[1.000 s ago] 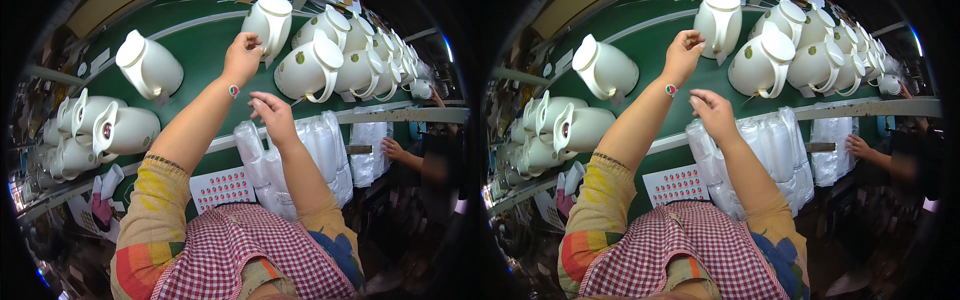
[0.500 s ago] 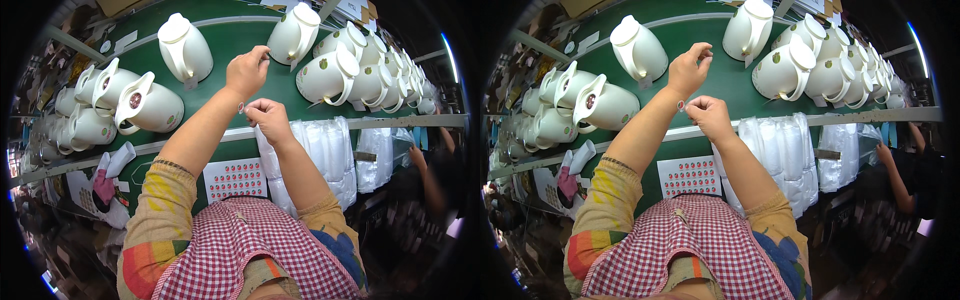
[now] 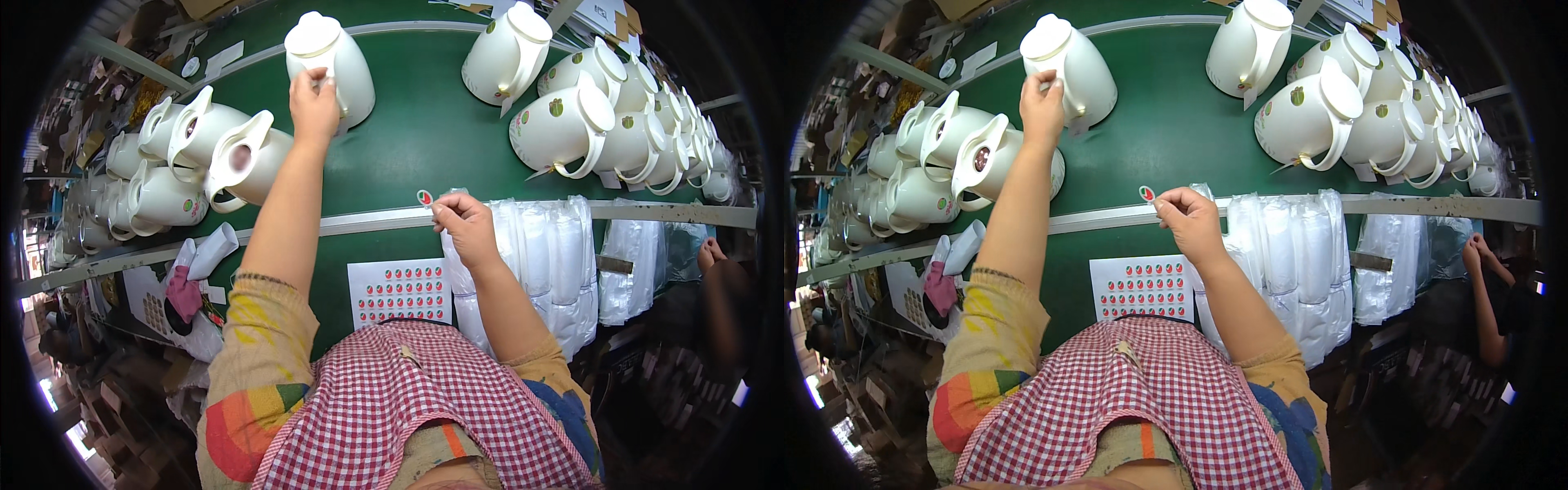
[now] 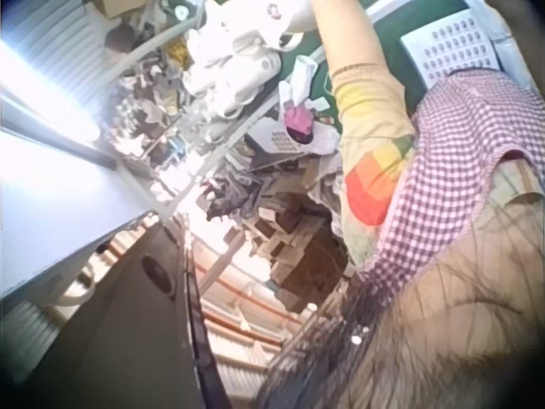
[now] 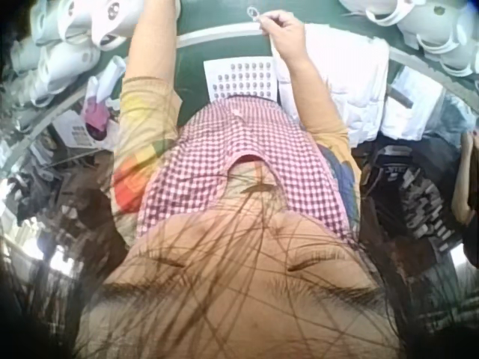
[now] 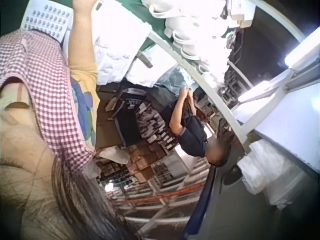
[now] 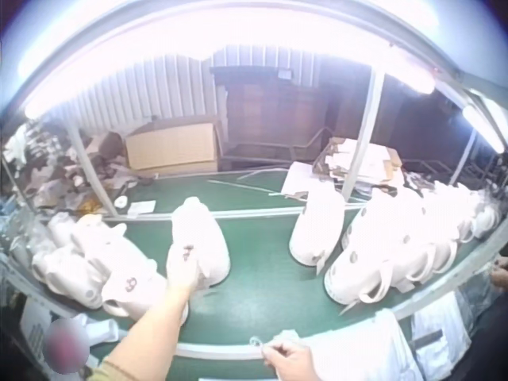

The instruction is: The person assembles white plastic pitchers by attaching lids and applying stickers. They handle multiple pitchers, place lids on each, and affix stickers to the sides before setting them aside.

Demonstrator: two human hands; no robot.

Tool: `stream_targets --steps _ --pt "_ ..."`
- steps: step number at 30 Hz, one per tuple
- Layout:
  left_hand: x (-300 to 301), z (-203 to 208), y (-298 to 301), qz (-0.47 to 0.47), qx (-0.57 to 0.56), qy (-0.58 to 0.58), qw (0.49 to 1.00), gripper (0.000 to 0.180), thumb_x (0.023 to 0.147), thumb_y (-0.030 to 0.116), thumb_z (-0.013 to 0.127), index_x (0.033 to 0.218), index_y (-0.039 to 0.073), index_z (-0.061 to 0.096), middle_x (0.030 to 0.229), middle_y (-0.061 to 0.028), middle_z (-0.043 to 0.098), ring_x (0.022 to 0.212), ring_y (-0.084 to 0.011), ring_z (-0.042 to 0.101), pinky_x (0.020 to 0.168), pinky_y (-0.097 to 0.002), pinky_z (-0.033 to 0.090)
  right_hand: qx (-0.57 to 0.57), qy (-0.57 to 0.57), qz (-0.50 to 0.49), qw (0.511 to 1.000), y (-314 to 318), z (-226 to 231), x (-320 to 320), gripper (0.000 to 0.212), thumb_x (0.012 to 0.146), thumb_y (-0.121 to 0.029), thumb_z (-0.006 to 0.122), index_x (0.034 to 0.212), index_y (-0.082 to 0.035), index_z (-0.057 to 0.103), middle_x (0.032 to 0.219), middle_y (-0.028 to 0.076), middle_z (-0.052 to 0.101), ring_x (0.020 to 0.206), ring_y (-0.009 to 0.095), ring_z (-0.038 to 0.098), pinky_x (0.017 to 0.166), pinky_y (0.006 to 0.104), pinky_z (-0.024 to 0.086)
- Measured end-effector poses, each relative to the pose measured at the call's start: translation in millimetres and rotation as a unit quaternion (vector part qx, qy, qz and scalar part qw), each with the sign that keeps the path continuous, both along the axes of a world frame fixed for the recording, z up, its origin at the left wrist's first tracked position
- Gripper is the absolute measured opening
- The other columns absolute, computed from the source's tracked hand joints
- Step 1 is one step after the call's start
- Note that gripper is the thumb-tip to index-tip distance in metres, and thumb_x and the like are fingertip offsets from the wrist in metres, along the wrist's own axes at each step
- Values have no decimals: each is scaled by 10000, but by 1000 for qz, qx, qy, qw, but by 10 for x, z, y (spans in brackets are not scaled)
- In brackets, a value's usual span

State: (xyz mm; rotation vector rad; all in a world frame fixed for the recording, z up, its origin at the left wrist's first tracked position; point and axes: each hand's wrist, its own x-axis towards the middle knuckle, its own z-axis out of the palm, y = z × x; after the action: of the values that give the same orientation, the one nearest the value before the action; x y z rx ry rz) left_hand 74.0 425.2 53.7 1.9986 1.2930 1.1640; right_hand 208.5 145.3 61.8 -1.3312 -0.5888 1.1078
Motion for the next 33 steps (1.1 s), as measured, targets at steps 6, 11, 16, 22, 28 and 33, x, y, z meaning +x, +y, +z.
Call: stream_targets --steps 6,11,16,22,28,33 --pt "435 -60 -371 -8 -157 -137 978 463 808 156 732 1124 -16 440 1070 -136 563 900 -176 611 821 -324 490 16 18 10 1000 5 0 68 71 875 -80 666 892 -13 650 785 22 632 673 87 567 624 224 462" --pt "685 -445 -281 -93 -209 -246 942 240 936 201 554 1046 -13 548 931 -101 660 847 -157 604 793 -325 478 0 18 30 999 -12 -17 21 59 877 -72 653 890 -15 644 792 22 633 683 86 568 640 228 467" --pt "777 491 -352 -133 -336 -338 869 189 984 153 472 1090 13 545 973 -119 662 885 -213 666 762 -324 529 28 -46 71 996 -50 -234 65 77 873 -92 651 891 -20 633 847 9 638 755 70 564 685 230 468" --pt "890 674 -568 -110 -476 -358 795 290 975 92 463 1187 -106 480 1086 -225 623 971 -313 670 847 -359 575 104 -203 189 955 216 -188 -156 80 882 -116 610 855 -48 577 1396 162 478 1202 233 527 1000 361 405" --pt "940 527 -491 -143 -504 -329 786 313 972 88 479 1207 -119 472 1100 -226 611 960 -296 674 846 -354 584 158 59 -111 979 319 -28 767 65 907 -67 564 879 -18 597 1266 161 565 1133 191 564 907 317 465" --pt "1044 454 -410 -148 -509 -336 778 289 970 87 477 1182 -109 479 1091 -218 608 971 -296 670 848 -354 586 -49 22 -17 998 315 22 446 102 854 -139 656 829 -42 641 754 55 663 582 110 598 546 204 431"
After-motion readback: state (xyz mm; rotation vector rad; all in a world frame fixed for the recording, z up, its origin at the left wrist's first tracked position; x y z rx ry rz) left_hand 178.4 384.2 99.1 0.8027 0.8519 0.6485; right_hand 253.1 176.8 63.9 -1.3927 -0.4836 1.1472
